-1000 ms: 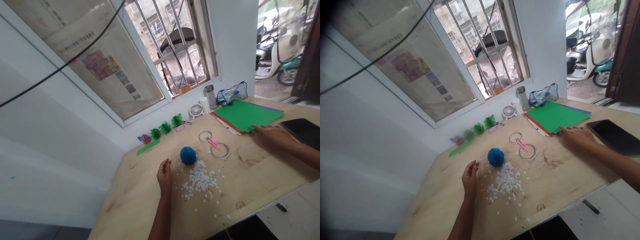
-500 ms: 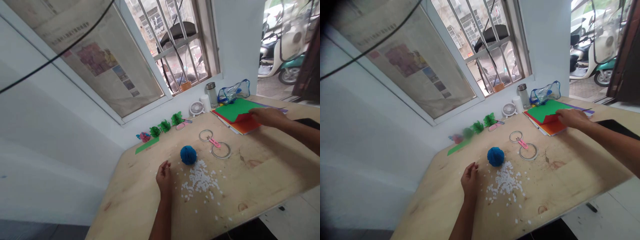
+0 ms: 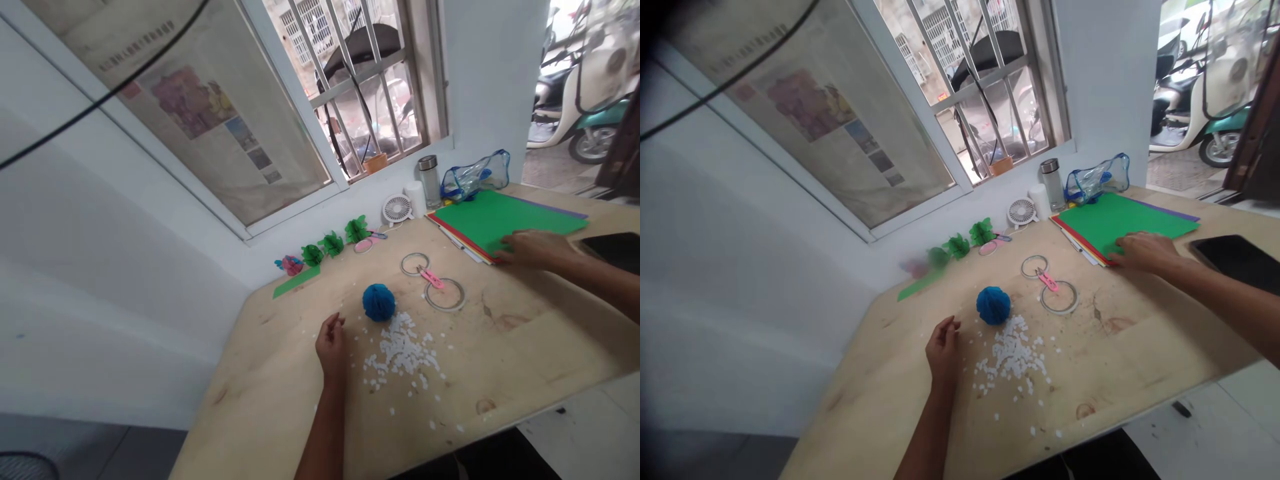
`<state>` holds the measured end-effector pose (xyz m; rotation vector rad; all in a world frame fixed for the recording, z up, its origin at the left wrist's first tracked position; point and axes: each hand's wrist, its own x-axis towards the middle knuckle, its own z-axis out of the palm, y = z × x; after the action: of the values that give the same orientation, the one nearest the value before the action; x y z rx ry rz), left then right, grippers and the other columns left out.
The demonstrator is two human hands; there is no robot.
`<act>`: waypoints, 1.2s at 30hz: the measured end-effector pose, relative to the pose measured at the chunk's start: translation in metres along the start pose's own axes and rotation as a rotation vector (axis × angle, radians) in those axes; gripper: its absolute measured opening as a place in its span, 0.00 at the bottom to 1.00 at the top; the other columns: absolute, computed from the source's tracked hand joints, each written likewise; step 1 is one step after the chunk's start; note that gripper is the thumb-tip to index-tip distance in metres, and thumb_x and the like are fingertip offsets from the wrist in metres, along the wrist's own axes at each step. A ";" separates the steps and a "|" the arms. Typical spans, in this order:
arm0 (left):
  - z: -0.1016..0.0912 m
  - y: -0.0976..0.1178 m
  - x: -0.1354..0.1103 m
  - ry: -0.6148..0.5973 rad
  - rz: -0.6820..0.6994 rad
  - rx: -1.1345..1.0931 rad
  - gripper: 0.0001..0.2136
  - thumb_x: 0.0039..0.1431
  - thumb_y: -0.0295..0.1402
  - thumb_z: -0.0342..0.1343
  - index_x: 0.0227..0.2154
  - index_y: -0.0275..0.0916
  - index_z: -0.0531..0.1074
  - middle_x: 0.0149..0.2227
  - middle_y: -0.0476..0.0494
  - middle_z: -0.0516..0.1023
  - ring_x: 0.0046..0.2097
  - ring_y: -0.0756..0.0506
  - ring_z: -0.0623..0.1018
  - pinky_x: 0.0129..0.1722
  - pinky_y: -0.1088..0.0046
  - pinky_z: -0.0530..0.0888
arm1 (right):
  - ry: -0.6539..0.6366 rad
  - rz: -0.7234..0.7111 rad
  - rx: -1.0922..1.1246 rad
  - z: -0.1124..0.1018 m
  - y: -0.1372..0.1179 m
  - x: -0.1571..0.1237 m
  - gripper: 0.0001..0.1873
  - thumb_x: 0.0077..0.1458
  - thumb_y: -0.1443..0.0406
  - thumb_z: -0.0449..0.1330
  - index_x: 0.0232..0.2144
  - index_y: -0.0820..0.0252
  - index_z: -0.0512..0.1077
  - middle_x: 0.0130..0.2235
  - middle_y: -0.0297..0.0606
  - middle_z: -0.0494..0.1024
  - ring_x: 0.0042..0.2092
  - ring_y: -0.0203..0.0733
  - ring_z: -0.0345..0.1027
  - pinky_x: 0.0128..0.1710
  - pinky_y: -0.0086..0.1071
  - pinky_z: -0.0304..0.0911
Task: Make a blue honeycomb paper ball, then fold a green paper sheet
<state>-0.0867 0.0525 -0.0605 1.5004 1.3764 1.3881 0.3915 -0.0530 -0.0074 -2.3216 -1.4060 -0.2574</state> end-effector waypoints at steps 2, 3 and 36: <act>0.000 0.000 -0.001 -0.004 -0.001 0.003 0.18 0.53 0.44 0.58 0.40 0.36 0.78 0.36 0.39 0.83 0.41 0.41 0.83 0.42 0.64 0.79 | -0.128 -0.032 -0.044 0.000 -0.005 -0.001 0.22 0.53 0.51 0.64 0.22 0.65 0.78 0.28 0.50 0.79 0.30 0.43 0.71 0.29 0.35 0.48; 0.000 0.001 -0.001 -0.005 -0.001 0.004 0.18 0.53 0.44 0.58 0.40 0.36 0.78 0.36 0.39 0.83 0.41 0.41 0.83 0.42 0.64 0.79 | -0.200 -0.045 -0.072 -0.001 -0.007 -0.001 0.22 0.54 0.51 0.63 0.23 0.65 0.78 0.29 0.51 0.79 0.31 0.44 0.72 0.29 0.35 0.48; 0.003 0.005 -0.007 -0.007 0.225 0.094 0.14 0.59 0.37 0.51 0.40 0.36 0.78 0.34 0.40 0.83 0.37 0.42 0.83 0.41 0.64 0.79 | 0.032 0.033 0.000 -0.037 -0.026 -0.043 0.24 0.53 0.48 0.53 0.35 0.56 0.82 0.38 0.46 0.84 0.35 0.52 0.76 0.29 0.35 0.61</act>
<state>-0.0817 0.0449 -0.0580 1.7653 1.3164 1.4688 0.3504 -0.0931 0.0168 -2.3279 -1.3519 -0.2839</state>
